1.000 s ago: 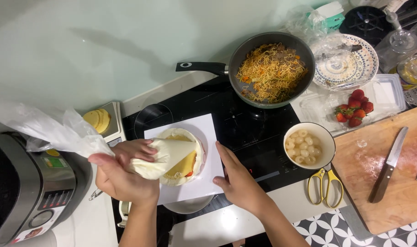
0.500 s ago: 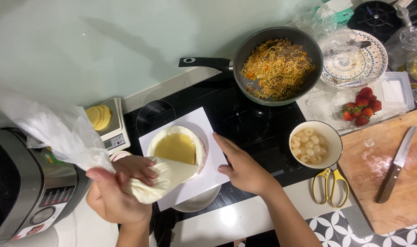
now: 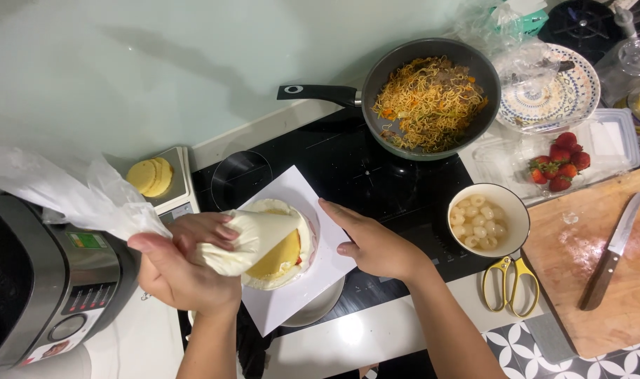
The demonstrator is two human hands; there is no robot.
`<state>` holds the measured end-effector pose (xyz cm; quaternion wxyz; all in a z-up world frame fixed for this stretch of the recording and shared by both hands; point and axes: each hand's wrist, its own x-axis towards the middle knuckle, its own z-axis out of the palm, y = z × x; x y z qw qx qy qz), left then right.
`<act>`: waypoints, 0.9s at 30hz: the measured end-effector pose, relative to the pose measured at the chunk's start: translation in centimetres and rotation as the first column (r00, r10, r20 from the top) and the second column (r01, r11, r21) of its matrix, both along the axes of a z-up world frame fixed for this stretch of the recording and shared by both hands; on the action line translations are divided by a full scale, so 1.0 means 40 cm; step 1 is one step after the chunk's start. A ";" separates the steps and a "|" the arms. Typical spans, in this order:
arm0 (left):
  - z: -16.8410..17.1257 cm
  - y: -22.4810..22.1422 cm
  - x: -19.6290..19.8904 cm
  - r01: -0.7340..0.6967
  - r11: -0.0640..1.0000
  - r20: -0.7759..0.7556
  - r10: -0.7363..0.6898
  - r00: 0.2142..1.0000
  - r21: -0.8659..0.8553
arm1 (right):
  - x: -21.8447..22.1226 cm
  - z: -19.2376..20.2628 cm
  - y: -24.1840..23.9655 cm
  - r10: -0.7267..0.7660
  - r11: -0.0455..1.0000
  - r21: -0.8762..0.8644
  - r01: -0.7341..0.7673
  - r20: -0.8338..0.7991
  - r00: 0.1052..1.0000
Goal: Frosting the top of a small cake and preparing more frosting in a piping bag.
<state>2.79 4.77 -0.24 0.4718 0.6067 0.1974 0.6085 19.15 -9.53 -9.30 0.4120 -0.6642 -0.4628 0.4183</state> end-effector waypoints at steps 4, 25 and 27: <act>0.006 -0.027 -0.016 0.003 0.999 -0.029 -0.002 1.000 0.041 | -0.001 0.012 0.002 0.007 1.000 -0.030 -0.006 0.009 1.000; 0.025 -0.045 -0.106 0.106 0.994 -0.086 -0.107 0.991 -0.020 | 0.005 -0.013 0.000 0.017 1.000 0.016 -0.017 0.021 1.000; 0.026 -0.035 -0.108 0.082 0.995 -0.125 -0.088 0.988 -0.054 | 0.005 -0.010 -0.002 0.019 1.000 0.019 -0.019 0.018 1.000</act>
